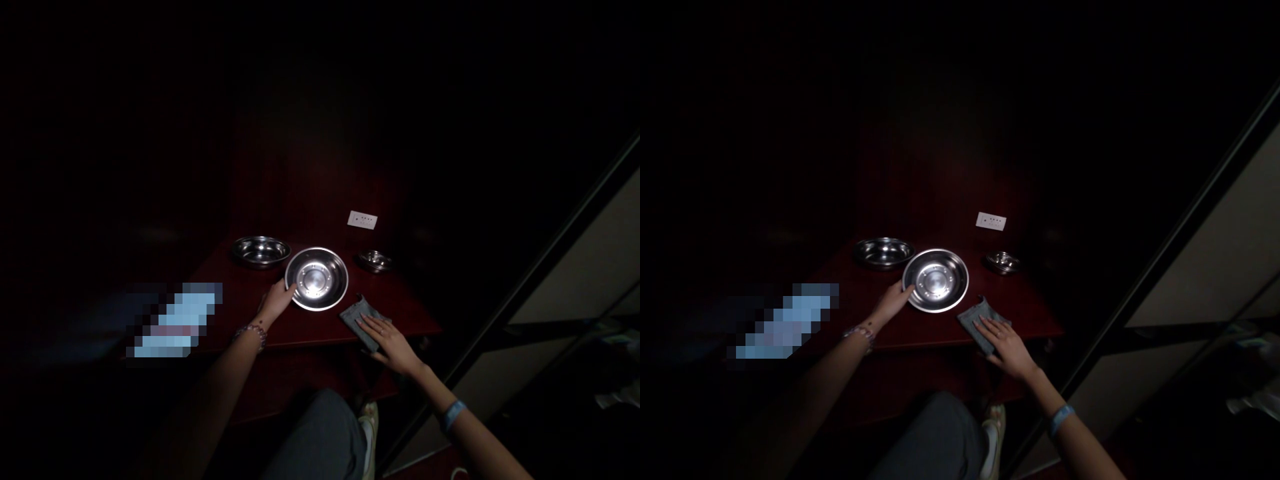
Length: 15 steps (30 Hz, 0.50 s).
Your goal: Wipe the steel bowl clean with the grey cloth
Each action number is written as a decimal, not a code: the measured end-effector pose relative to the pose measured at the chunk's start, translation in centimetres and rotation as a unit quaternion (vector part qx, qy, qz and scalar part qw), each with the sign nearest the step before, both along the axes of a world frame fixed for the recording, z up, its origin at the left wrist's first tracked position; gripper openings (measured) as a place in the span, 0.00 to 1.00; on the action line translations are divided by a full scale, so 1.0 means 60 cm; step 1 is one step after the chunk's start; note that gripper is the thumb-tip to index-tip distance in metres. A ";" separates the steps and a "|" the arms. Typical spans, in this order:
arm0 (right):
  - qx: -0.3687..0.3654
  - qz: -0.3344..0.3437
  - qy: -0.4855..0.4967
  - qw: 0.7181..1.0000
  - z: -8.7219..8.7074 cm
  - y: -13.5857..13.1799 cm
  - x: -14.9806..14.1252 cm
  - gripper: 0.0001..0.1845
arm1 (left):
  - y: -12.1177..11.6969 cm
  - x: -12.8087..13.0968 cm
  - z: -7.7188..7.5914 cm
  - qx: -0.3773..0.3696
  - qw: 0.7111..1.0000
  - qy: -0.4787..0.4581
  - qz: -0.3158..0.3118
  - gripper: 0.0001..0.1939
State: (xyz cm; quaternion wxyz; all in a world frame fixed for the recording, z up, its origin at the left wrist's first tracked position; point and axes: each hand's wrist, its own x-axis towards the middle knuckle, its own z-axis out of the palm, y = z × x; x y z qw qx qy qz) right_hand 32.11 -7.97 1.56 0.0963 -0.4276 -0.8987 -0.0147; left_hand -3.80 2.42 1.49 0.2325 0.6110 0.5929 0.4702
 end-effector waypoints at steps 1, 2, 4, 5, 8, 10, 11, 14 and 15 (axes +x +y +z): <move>0.013 -0.007 -0.005 1.000 -0.005 -0.003 -0.003 0.39 | 0.000 0.000 0.000 -0.001 1.000 0.003 -0.003 0.18; 0.024 -0.016 -0.006 1.000 -0.008 -0.005 -0.006 0.38 | 0.000 0.000 -0.001 -0.002 1.000 0.005 -0.005 0.19; 0.048 -0.052 0.022 0.997 -0.010 -0.007 -0.014 0.37 | 0.002 -0.001 -0.004 -0.002 1.000 0.005 -0.011 0.19; 0.062 -0.078 0.061 0.993 -0.007 -0.005 -0.019 0.34 | 0.003 -0.001 -0.005 -0.003 1.000 0.003 -0.012 0.20; 0.087 -0.179 0.287 0.937 0.017 0.014 -0.040 0.20 | 0.006 -0.004 -0.008 -0.014 1.000 -0.005 -0.012 0.20; 0.067 -0.223 0.471 0.851 0.042 0.033 -0.061 0.27 | 0.008 -0.005 -0.010 -0.021 1.000 -0.015 -0.011 0.21; 0.061 -0.222 0.548 0.804 0.055 0.044 -0.074 0.30 | 0.009 -0.005 -0.012 -0.019 0.999 -0.026 -0.012 0.21; 0.092 -0.216 0.620 0.749 0.088 0.072 -0.119 0.33 | 0.012 -0.005 -0.016 0.003 0.997 -0.080 -0.014 0.21; 0.100 -0.198 0.616 0.756 0.093 0.079 -0.137 0.32 | 0.013 -0.004 -0.017 0.010 0.995 -0.098 -0.014 0.21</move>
